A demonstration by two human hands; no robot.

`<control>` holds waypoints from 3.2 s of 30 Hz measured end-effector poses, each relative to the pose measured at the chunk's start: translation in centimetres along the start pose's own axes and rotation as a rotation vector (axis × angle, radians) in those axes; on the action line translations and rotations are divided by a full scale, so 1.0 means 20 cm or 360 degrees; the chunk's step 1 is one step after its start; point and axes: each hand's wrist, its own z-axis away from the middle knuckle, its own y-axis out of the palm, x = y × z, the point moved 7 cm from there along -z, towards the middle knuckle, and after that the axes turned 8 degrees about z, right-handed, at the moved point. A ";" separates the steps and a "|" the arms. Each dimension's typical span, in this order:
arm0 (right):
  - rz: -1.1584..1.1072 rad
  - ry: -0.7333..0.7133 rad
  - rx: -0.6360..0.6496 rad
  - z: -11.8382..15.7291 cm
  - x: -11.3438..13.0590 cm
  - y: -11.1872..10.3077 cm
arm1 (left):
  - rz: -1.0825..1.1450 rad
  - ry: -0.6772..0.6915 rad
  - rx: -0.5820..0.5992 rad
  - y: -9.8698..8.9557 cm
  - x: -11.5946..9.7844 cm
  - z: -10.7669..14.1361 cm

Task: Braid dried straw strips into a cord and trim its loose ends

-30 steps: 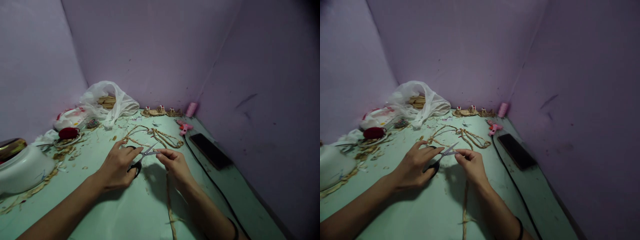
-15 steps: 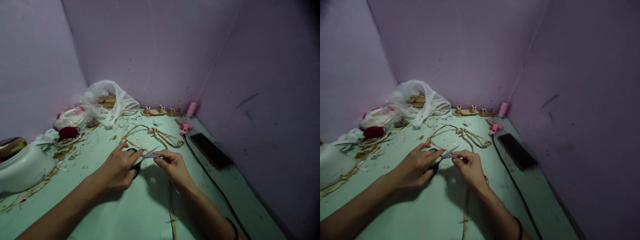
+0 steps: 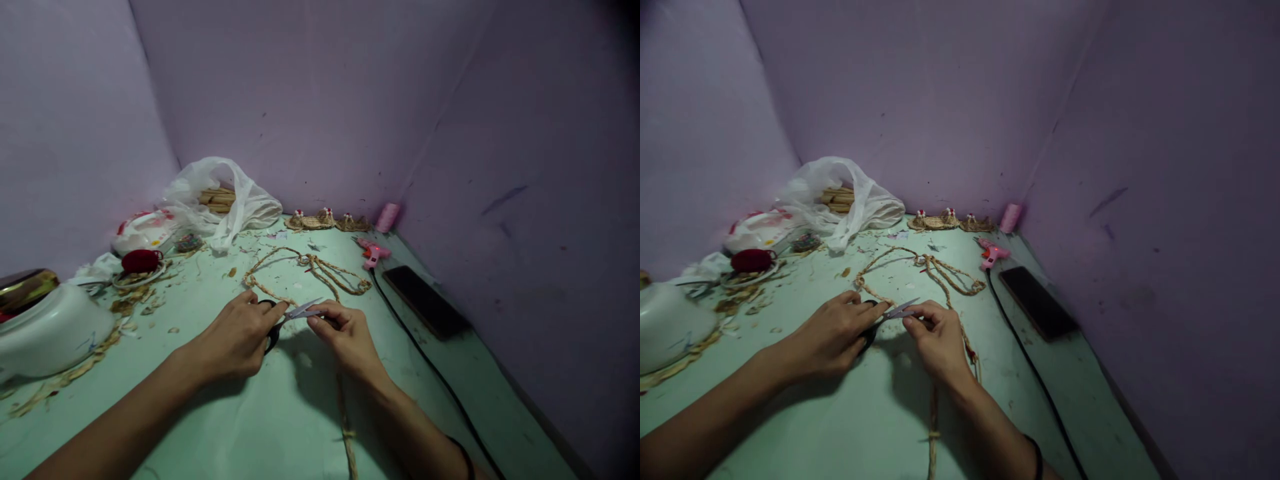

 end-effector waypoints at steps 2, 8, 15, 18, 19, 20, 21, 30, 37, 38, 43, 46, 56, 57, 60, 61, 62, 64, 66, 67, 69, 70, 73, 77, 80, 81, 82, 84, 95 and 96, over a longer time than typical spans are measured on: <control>-0.0034 0.0072 -0.0015 0.00 -0.01 0.00 | 0.0080 0.0012 -0.0041 0.00 0.00 0.00; -0.0375 0.0437 0.0013 0.01 -0.10 0.02 | 0.1015 -0.0351 -0.0419 -0.07 0.10 -0.01; -0.0673 0.0589 0.0326 0.06 -0.09 0.13 | 0.2403 -0.1265 -0.1224 0.03 0.33 0.07; -0.0702 0.0593 0.0442 0.08 -0.08 0.17 | 0.2584 -0.1290 -0.1256 0.06 0.36 0.06; -0.0702 0.0602 0.0490 0.09 -0.08 0.19 | 0.2565 -0.1262 -0.1285 0.05 0.36 0.05; -0.0699 0.0620 0.0533 0.10 -0.09 0.20 | 0.2516 -0.1226 -0.1323 0.03 0.37 0.05; -0.0692 0.0643 0.0565 0.10 -0.09 0.21 | 0.2458 -0.1185 -0.1352 0.01 0.37 0.05; -0.0490 0.0496 0.0463 0.09 -0.09 0.21 | 0.2295 -0.1040 -0.1405 -0.07 0.30 0.01; -0.0464 0.0176 0.0288 0.09 0.03 0.14 | 0.2515 -0.1019 -0.1037 0.13 0.16 -0.13; -0.0464 0.0180 0.0264 0.08 0.02 0.13 | 0.2526 -0.1024 -0.0990 0.15 0.15 -0.14; -0.0434 0.0236 0.0007 0.02 -0.06 0.03 | 0.1984 -0.0987 -0.0885 0.08 0.24 -0.08; -0.0404 0.0262 -0.0104 0.00 -0.09 -0.01 | 0.1272 -0.0737 -0.0769 -0.04 0.23 -0.02; -0.0292 0.0228 -0.0061 0.00 -0.05 -0.01 | 0.0327 -0.0038 -0.0463 -0.10 -0.04 0.00; -0.0283 0.0240 -0.0049 0.00 -0.05 -0.01 | 0.0297 -0.0034 -0.0460 -0.10 -0.03 0.00; -0.0325 0.0288 0.0011 0.01 -0.06 0.00 | 0.0227 -0.0032 -0.0432 -0.11 -0.01 0.00; -0.0360 0.0297 0.0034 0.01 -0.06 0.01 | 0.0212 -0.0028 -0.0407 -0.11 -0.01 0.00; -0.0390 0.0302 0.0055 0.01 -0.06 0.01 | 0.0198 -0.0020 -0.0376 -0.11 0.00 0.00; -0.0414 0.0309 0.0086 0.01 -0.06 0.01 | 0.0160 -0.0001 -0.0300 -0.10 0.01 0.00; -0.0395 0.0327 0.0111 0.01 -0.06 0.02 | 0.0096 0.0010 -0.0249 -0.09 0.01 0.00; -0.0380 0.0335 0.0123 0.01 -0.06 0.02 | 0.0063 0.0013 -0.0237 -0.08 0.02 0.00; -0.0352 0.0338 0.0151 0.01 -0.06 0.02 | 0.0012 0.0021 -0.0226 -0.07 0.02 0.00; -0.0341 0.0330 0.0160 0.01 -0.05 0.02 | -0.0005 0.0027 -0.0222 -0.06 0.02 0.00; -0.0324 0.0295 0.0160 0.02 -0.04 0.02 | -0.0059 0.0030 -0.0192 -0.03 0.03 0.00; -0.0295 0.0265 0.0174 0.02 -0.02 0.02 | -0.0114 0.0028 -0.0175 -0.01 0.04 0.00; -0.0292 0.0249 0.0192 0.02 -0.02 0.03 | -0.0108 0.0032 -0.0163 0.01 0.04 0.00; -0.0302 0.0248 0.0184 0.02 -0.03 0.02 | -0.0090 0.0028 -0.0166 0.01 0.04 0.00; -0.0321 0.0255 0.0174 0.02 -0.03 0.02 | -0.0046 0.0027 -0.0172 0.01 0.04 0.01; -0.0388 0.0295 0.0154 0.01 -0.04 0.02 | 0.0172 0.0001 -0.0206 0.00 0.04 0.00; -0.0671 0.0552 0.0474 0.06 -0.13 0.14 | 0.2516 -0.1518 -0.1052 0.09 0.36 0.08; -0.0675 0.0554 0.0490 0.07 -0.12 0.15 | 0.2612 -0.1533 -0.1083 0.11 0.36 0.08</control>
